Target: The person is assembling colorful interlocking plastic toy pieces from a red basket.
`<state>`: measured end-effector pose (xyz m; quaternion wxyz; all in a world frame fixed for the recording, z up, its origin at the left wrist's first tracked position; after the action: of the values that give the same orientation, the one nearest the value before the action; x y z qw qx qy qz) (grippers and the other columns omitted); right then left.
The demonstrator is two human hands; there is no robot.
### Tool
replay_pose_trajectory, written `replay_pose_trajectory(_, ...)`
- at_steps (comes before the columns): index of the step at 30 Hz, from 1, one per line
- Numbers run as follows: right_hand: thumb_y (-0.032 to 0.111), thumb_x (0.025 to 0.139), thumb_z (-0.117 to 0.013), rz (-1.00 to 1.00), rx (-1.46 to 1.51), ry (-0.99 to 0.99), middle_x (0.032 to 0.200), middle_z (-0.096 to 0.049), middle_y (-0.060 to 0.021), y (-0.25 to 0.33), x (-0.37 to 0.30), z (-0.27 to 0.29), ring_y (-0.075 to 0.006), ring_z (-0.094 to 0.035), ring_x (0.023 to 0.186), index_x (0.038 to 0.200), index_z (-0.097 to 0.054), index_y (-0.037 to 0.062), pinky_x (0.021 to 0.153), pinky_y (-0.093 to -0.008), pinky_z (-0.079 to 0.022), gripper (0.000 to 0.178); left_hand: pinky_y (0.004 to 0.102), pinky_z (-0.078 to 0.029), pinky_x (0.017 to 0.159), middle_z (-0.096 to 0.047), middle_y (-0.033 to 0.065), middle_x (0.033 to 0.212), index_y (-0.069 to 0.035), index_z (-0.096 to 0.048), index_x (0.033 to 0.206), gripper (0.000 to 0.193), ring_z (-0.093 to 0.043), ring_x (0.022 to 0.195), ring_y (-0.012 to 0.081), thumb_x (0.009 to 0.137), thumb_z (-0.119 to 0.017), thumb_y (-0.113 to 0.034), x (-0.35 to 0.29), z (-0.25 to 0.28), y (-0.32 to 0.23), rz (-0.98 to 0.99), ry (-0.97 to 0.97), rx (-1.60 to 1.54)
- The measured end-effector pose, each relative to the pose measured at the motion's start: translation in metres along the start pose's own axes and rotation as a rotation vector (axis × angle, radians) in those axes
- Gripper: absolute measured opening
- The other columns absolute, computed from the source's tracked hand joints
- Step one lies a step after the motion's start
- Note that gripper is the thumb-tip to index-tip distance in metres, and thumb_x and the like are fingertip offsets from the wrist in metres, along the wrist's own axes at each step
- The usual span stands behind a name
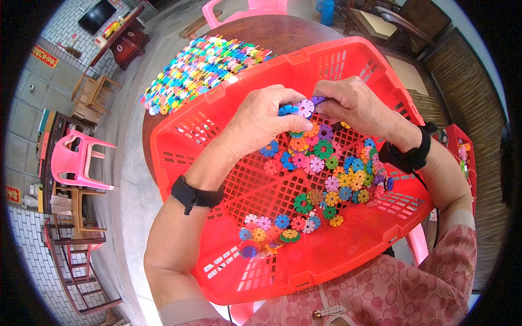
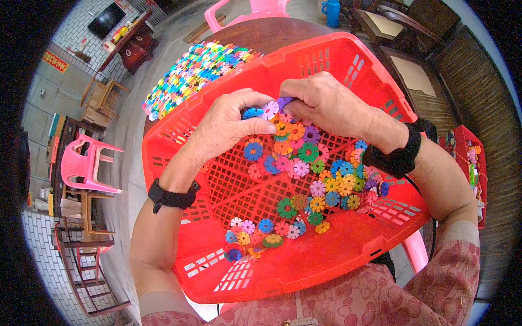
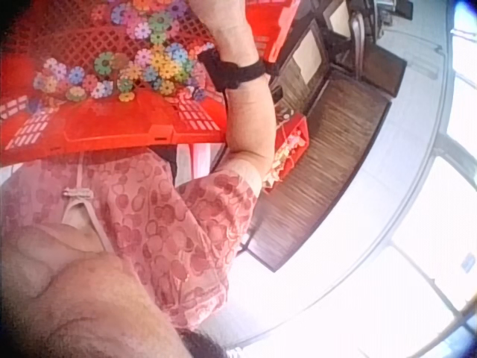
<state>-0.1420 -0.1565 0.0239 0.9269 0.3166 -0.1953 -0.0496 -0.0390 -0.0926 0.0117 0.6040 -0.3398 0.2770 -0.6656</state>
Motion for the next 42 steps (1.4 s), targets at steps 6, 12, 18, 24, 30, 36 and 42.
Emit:
replay_pose_trajectory(6,0.012,0.079,-0.062,0.057,-0.127,-0.069,0.070,-0.057,-0.0176,0.010,0.002,0.010,-0.0351,-0.058,0.067,0.085,-0.056,0.0009,0.058,-0.0406,-0.045,0.014,0.0302,-0.047,0.080,-0.063,0.0074,0.094,0.000,-0.064,0.101,0.039,-0.059,0.089,0.0174,0.071,-0.076,-0.022,-0.002,0.009,0.001,-0.022,-0.074,0.154)
replay_pose_trajectory(12,0.011,0.080,-0.061,0.060,-0.104,-0.040,0.072,-0.057,-0.0179,0.008,0.001,0.004,-0.0354,-0.059,0.069,0.084,-0.056,0.0010,0.058,-0.0415,-0.045,0.013,0.0307,-0.047,0.079,-0.063,0.0084,0.093,0.000,-0.064,0.101,0.041,-0.060,0.087,0.0190,0.069,-0.076,-0.023,-0.001,0.004,0.003,-0.020,-0.056,0.202)
replay_pose_trajectory(18,0.007,0.080,-0.059,0.139,-0.087,-0.020,0.072,-0.058,-0.0183,0.011,-0.002,-0.003,-0.0358,-0.059,0.069,0.088,-0.053,-0.0004,0.058,-0.0422,-0.045,0.013,0.0330,-0.047,0.077,-0.062,0.0112,0.089,0.001,-0.063,0.102,0.042,-0.060,0.085,0.0224,0.071,-0.075,-0.026,-0.001,0.000,0.001,-0.065,-0.020,0.288)
replay_pose_trajectory(24,0.005,0.083,-0.055,-0.088,0.070,-0.063,0.066,-0.059,-0.0156,0.006,-0.001,0.002,-0.0270,-0.064,0.059,0.086,-0.049,-0.0005,0.052,-0.0363,-0.049,0.009,0.0354,-0.046,0.074,-0.060,0.0134,0.086,0.001,-0.063,0.098,0.039,-0.059,0.081,0.0264,0.077,-0.068,-0.032,-0.003,-0.002,-0.006,-0.103,-0.060,0.292)
replay_pose_trajectory(30,0.007,0.086,-0.054,-0.119,0.131,-0.107,0.064,-0.060,-0.0127,0.006,-0.002,0.004,-0.0206,-0.065,0.055,0.085,-0.047,-0.0007,0.048,-0.0311,-0.051,0.010,0.0417,-0.045,0.067,-0.057,0.0178,0.080,-0.001,-0.055,0.087,0.033,-0.058,0.078,0.0344,0.083,-0.060,-0.033,-0.005,-0.008,-0.017,-0.038,-0.073,0.456)
replay_pose_trajectory(36,0.005,0.086,-0.055,-0.145,0.233,-0.116,0.064,-0.060,-0.0120,0.007,-0.001,0.004,-0.0182,-0.065,0.055,0.085,-0.048,-0.0013,0.047,-0.0290,-0.051,0.009,0.0470,-0.042,0.066,-0.056,0.0193,0.080,-0.003,-0.047,0.088,0.031,-0.056,0.081,0.0389,0.088,-0.053,-0.033,-0.010,-0.008,-0.029,-0.041,-0.061,0.585)
replay_pose_trajectory(42,0.006,0.086,-0.056,-0.134,0.199,-0.107,0.064,-0.060,-0.0120,0.010,-0.002,0.007,-0.0183,-0.065,0.054,0.086,-0.049,-0.0009,0.047,-0.0285,-0.051,0.009,0.0477,-0.042,0.067,-0.056,0.0193,0.081,-0.002,-0.047,0.090,0.032,-0.056,0.082,0.0393,0.091,-0.049,-0.034,-0.012,-0.008,-0.028,0.000,-0.033,0.478)
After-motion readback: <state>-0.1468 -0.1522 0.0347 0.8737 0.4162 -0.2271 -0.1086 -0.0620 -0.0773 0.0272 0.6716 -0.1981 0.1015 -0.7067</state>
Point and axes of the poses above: each hand's wrist, its own x-axis towards the middle knuckle, its own z-axis out of the back of the hand, y = z × x, the point moved 8 cm from there along x, towards the middle knuckle
